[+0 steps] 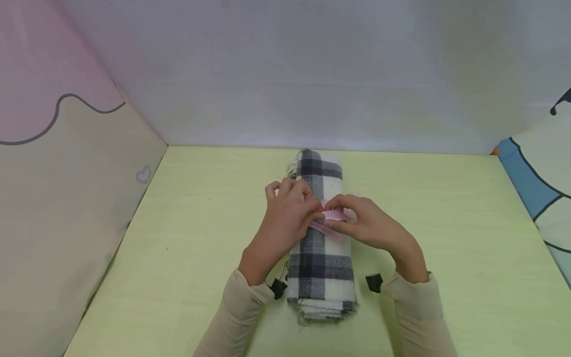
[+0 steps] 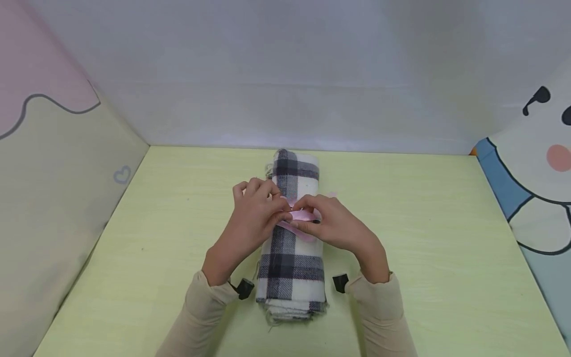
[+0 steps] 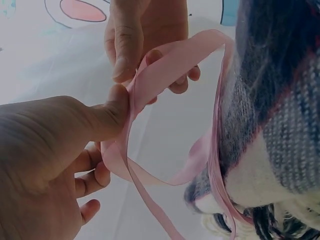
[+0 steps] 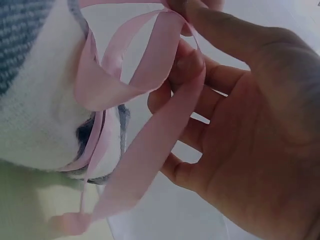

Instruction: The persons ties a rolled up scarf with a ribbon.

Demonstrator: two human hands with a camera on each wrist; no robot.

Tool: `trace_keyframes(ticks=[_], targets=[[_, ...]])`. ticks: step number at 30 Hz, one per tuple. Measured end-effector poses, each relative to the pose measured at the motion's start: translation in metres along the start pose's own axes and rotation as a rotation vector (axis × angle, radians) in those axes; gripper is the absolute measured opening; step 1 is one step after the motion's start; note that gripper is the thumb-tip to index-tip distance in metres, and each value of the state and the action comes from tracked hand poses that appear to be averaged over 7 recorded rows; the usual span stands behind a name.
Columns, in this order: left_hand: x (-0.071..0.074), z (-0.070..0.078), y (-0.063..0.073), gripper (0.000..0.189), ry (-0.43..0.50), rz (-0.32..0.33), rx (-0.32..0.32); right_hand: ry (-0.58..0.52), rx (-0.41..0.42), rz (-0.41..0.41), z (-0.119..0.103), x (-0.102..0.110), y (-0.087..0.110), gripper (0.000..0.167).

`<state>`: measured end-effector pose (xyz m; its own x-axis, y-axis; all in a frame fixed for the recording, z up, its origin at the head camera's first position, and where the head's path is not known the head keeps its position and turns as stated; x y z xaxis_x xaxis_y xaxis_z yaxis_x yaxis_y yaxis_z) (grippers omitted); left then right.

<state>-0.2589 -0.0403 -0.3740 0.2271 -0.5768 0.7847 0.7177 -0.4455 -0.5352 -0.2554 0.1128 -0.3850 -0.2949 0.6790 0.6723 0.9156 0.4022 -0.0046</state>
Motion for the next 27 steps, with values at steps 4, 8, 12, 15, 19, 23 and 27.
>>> trace_keyframes(ticks=[4,8,12,15,19,23,27], targets=[[0.0,0.003,0.0,0.014,-0.013,-0.012,-0.008,0.01,0.014,-0.003,-0.001,0.0,-0.001,0.011],[-0.001,0.004,0.001,0.015,0.006,-0.022,-0.004,0.016,0.039,0.001,-0.004,0.0,-0.001,0.005],[-0.001,0.005,0.001,0.016,0.012,-0.028,0.001,0.024,0.058,0.008,-0.007,0.0,-0.001,0.003],[-0.001,0.005,0.002,0.017,0.017,-0.032,0.007,0.033,0.08,0.013,-0.01,0.0,0.0,0.003],[-0.001,0.005,0.001,0.02,0.046,-0.046,0.006,0.074,0.137,0.041,-0.014,0.003,0.002,0.005],[0.0,0.002,0.001,0.021,0.061,-0.072,-0.007,0.144,0.176,0.066,-0.017,0.007,0.005,0.009],[0.006,-0.008,-0.001,0.024,0.073,-0.08,-0.009,0.172,0.181,0.079,-0.018,0.013,0.009,0.007]])
Point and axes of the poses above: each hand's wrist, its own y-axis away from the middle knuckle, its own x-axis out of the back of the hand, z = x × y, the point moved 7 cm from there along -y, towards the middle knuckle, and after that the axes turned 7 degrees about z, right-handed, at the moved point
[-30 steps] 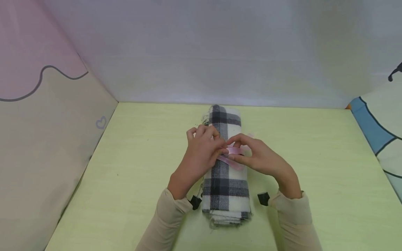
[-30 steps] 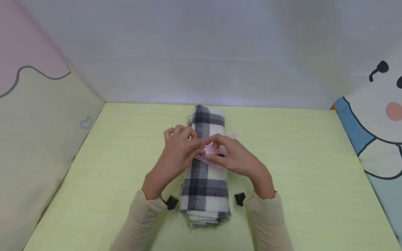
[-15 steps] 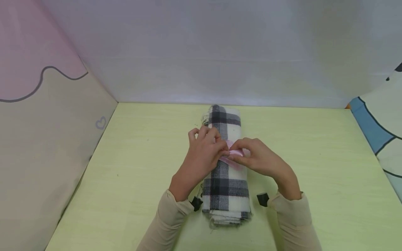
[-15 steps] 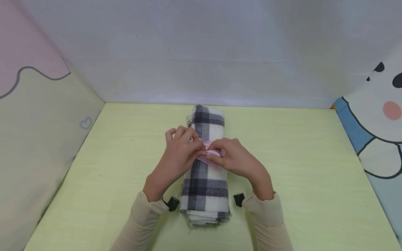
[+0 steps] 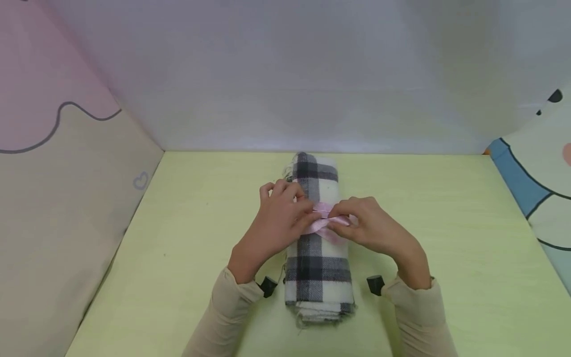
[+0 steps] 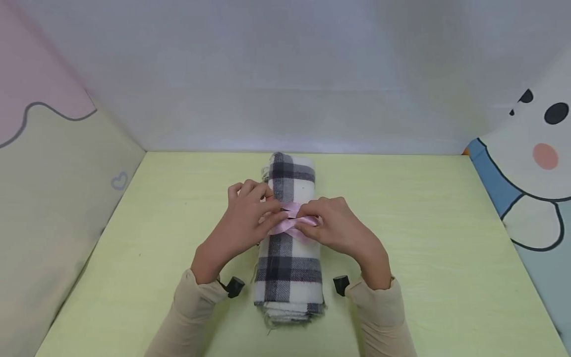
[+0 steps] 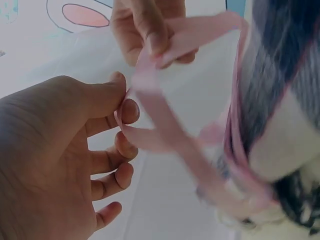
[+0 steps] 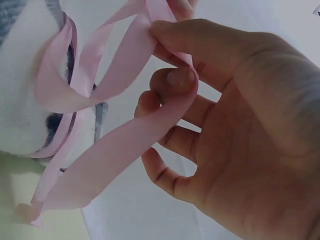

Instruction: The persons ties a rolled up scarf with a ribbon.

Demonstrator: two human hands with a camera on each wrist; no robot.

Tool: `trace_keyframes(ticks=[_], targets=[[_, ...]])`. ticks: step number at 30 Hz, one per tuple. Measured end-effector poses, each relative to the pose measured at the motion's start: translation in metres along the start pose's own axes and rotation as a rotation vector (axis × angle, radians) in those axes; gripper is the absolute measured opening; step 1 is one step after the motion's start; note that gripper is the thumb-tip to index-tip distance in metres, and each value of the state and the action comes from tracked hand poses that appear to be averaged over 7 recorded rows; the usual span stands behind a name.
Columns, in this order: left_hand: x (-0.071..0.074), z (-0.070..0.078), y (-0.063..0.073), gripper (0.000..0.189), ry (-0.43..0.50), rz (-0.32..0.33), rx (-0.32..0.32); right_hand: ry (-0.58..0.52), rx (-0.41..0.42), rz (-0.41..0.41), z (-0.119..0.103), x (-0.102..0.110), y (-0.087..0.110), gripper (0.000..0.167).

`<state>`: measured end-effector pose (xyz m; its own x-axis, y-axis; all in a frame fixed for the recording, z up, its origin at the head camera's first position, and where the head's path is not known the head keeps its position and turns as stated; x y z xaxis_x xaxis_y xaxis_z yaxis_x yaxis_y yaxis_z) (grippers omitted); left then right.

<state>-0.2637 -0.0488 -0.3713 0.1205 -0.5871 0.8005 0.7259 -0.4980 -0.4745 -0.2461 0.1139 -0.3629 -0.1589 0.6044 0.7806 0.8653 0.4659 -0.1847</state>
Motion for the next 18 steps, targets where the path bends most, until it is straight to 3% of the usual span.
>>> trace_keyframes(ticks=[5,10,18], targets=[[0.015,-0.019,-0.001,0.03,-0.028,0.019,0.011,0.001,-0.003,0.011,0.001,0.003,0.001,0.007],[0.037,-0.042,0.001,0.033,-0.096,0.082,0.034,-0.002,-0.02,-0.001,0.002,0.003,0.001,0.006],[0.058,-0.083,0.017,0.034,-0.149,0.171,0.164,-0.012,-0.048,-0.018,0.005,0.001,0.0,0.007]])
Point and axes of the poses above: each hand's wrist, its own y-axis away from the middle knuckle, its own x-axis out of the back of the hand, z = x × y, the point moved 7 cm from there along -y, towards the middle knuckle, and after that the axes turned 7 degrees about z, right-handed, at the moved point
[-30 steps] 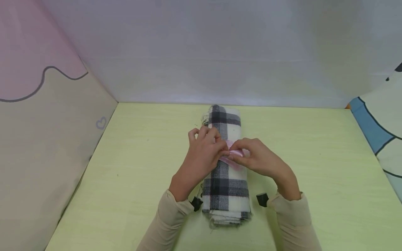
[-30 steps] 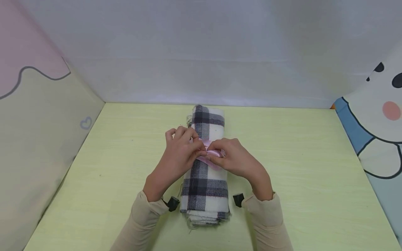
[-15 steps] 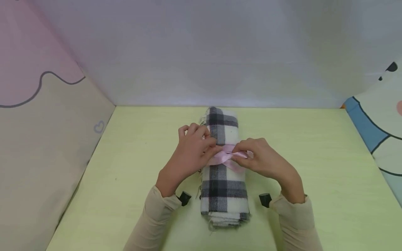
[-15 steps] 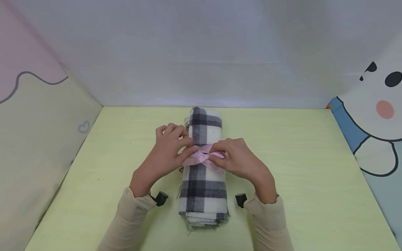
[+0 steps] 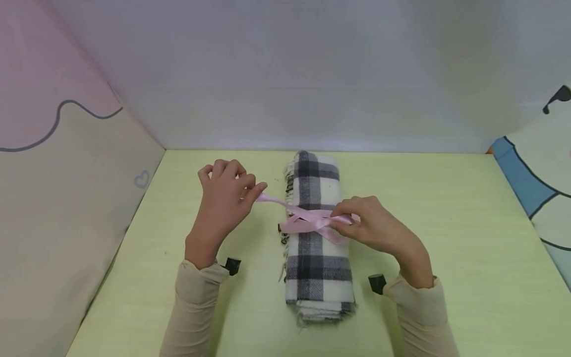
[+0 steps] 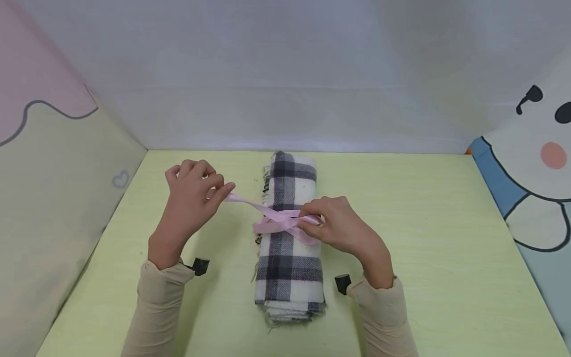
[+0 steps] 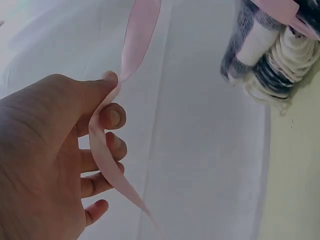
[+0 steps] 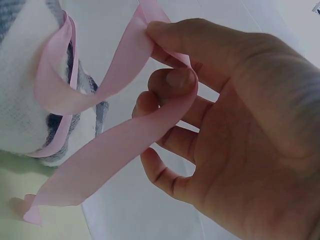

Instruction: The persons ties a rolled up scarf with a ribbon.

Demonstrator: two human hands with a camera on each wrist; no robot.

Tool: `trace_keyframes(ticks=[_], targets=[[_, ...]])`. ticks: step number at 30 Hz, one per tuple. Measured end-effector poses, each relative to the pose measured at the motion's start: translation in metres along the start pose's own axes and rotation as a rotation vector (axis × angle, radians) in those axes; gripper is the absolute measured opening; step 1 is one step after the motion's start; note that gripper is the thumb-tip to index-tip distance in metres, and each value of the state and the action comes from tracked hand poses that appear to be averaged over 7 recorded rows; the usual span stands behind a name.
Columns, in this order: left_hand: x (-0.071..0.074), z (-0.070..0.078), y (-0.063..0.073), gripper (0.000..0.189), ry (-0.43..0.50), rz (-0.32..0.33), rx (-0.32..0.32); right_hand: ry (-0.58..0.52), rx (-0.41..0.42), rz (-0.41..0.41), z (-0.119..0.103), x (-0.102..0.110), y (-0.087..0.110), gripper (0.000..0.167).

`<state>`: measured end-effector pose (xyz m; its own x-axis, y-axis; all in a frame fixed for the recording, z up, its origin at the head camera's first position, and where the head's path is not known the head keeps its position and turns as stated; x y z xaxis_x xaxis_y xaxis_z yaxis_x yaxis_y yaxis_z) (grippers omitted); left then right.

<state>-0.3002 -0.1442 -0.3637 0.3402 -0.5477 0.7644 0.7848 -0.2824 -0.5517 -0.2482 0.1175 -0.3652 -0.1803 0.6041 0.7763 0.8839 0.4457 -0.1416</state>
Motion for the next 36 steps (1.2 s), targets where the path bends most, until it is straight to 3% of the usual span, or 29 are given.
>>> trace_keyframes(ticks=[8,15,19,23,29,33,36], targets=[[-0.003,-0.035,0.01,0.038,-0.017,0.013,0.165,0.029,0.005,0.002,0.0,0.0,-0.001,0.006],[-0.035,-0.066,0.026,0.041,-0.005,-0.16,0.33,0.068,0.01,0.007,0.0,0.001,-0.001,0.007],[-0.049,-0.069,0.029,0.039,0.067,-0.236,0.357,0.084,0.01,0.007,0.001,0.001,-0.001,0.008],[-0.057,-0.05,0.023,0.032,0.221,-0.292,0.295,0.097,0.012,0.002,0.0,0.0,-0.001,0.008],[-0.074,0.012,0.013,0.026,0.556,-0.409,0.118,0.105,0.025,-0.001,-0.003,0.0,-0.002,0.007],[-0.086,0.051,0.009,0.024,0.612,-0.489,-0.03,0.103,0.039,0.006,-0.004,-0.001,-0.002,0.006],[-0.091,0.066,0.008,0.022,0.584,-0.508,-0.099,0.096,0.045,0.007,-0.005,-0.002,-0.003,0.007]])
Point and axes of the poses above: each hand's wrist, its own y-axis away from the middle knuckle, its own x-axis out of the back of the hand, z = x × y, the point moved 7 cm from there along -y, towards the middle knuckle, and after that the axes turned 7 degrees about z, right-handed, at the moved point
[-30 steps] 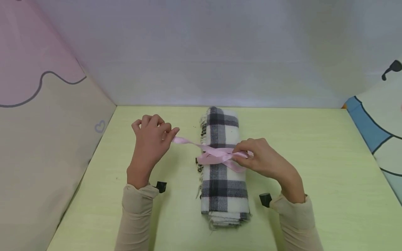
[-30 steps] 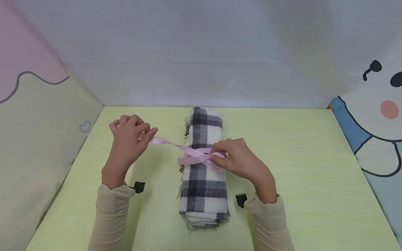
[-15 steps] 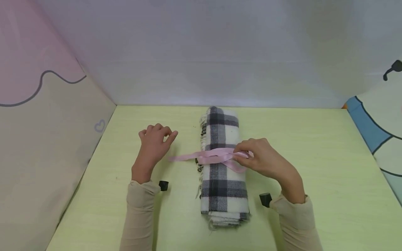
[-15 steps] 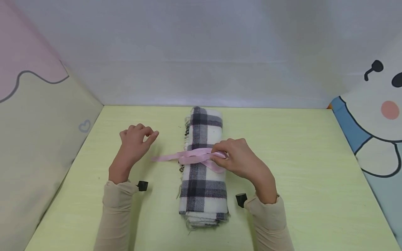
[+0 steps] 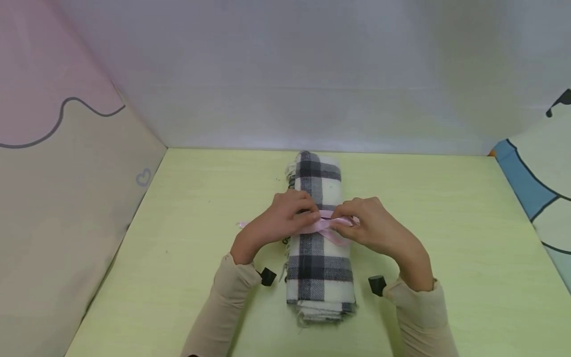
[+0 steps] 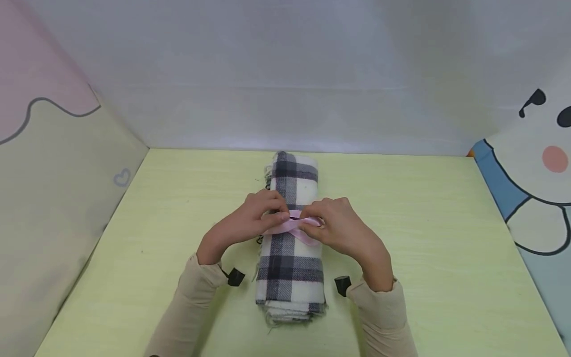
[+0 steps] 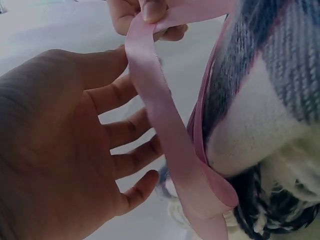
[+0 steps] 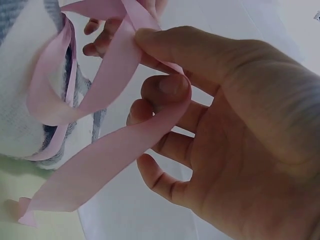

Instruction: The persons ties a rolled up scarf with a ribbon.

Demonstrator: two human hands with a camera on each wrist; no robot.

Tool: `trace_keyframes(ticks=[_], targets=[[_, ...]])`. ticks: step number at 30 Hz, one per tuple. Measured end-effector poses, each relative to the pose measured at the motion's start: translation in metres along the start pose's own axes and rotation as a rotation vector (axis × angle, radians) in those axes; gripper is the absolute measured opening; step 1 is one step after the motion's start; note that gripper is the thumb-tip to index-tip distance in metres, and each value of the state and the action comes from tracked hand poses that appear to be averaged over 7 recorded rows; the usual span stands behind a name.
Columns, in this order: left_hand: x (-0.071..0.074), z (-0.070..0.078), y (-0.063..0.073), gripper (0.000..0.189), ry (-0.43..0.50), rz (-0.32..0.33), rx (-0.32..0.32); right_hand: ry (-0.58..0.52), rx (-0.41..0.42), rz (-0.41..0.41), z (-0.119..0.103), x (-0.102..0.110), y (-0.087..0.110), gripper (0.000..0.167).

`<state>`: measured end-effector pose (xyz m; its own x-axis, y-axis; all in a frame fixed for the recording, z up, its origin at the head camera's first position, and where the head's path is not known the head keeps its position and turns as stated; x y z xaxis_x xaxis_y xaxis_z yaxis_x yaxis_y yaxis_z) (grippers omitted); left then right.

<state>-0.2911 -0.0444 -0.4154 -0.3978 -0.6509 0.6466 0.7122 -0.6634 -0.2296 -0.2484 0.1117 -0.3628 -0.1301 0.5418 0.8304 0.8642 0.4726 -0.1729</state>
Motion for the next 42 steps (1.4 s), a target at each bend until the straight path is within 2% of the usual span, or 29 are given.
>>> trace_keyframes(ticks=[4,8,12,18,27,32,37,42], targets=[[0.001,0.005,-0.003,0.017,0.013,0.0,-0.007,0.008,0.002,-0.008,-0.001,-0.001,0.0,0.007],[0.011,0.012,-0.006,0.014,0.024,0.037,-0.006,0.059,0.025,-0.016,-0.005,0.003,-0.005,0.006],[0.02,0.019,-0.008,0.013,-0.028,0.066,0.004,0.146,0.029,-0.045,-0.011,0.007,-0.014,0.007],[0.026,0.03,-0.012,0.012,-0.124,0.052,0.005,0.256,-0.024,-0.128,-0.015,0.011,-0.025,0.01],[0.028,0.039,-0.015,0.012,-0.23,0.047,-0.035,0.313,-0.059,-0.175,-0.023,0.022,-0.033,0.005],[0.032,0.044,-0.016,0.012,-0.242,0.054,-0.081,0.329,-0.068,-0.182,-0.023,0.028,-0.036,0.004],[0.038,0.047,-0.016,0.01,-0.232,0.057,-0.113,0.336,-0.091,-0.179,-0.02,0.036,-0.037,0.014],[0.043,0.047,-0.015,0.01,-0.199,0.062,-0.128,0.334,-0.077,-0.159,-0.019,0.04,-0.039,0.022]])
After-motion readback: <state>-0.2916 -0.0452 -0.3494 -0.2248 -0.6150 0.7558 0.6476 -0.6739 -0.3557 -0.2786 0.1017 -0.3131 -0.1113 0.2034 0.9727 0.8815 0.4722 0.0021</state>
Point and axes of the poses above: each hand's wrist, its own y-axis away from the middle knuckle, its own x-axis out of the back of the hand, z = x × y, the point moved 7 cm from there along -y, towards the middle knuckle, and after that the axes turned 7 degrees about z, right-handed, at the moved point
